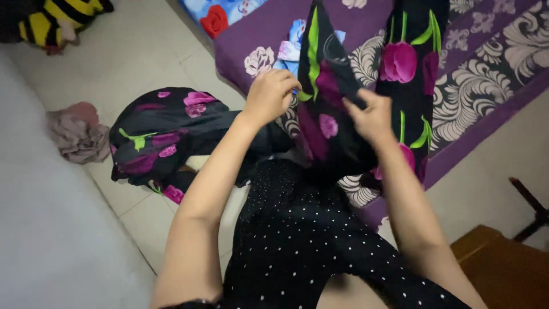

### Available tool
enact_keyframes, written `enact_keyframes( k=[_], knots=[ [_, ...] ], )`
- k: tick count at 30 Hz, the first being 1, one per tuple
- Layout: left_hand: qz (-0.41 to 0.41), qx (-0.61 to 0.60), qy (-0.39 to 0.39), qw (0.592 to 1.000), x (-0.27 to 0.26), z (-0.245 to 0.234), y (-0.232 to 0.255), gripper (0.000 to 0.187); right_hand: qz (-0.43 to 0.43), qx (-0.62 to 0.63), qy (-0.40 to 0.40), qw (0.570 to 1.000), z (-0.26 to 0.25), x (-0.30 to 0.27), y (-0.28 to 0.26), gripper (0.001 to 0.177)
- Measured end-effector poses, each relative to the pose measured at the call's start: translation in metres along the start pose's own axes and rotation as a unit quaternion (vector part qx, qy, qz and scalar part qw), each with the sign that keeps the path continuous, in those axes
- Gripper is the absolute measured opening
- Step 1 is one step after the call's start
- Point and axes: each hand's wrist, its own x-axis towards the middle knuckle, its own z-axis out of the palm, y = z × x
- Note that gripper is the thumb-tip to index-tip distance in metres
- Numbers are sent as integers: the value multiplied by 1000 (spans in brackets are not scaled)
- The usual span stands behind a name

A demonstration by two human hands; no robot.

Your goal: The person sits on the floor and inserts a white pillow into a blue floral pillowcase. They align the corners, push the pillow inside, and smooth the case. The person then folds a black floral cloth and places it on top of the finished pillow.

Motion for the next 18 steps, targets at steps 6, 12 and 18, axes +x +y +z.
enact_keyframes(
  k=[6, 12, 18],
  knots=[
    [-49, -79, -44, 995, -11, 28, -51, 20, -32, -20, 31, 999, -77, 56, -11, 18],
    [-141, -53, -112, 982, -55, 34, -109, 18, -204, -390, 144, 886, -126, 117, 8, 32],
    [-163, -96, -45, 981, -31, 26, -114, 32, -152, -253, 96, 951, 19, 130, -1, 31]
  ],
)
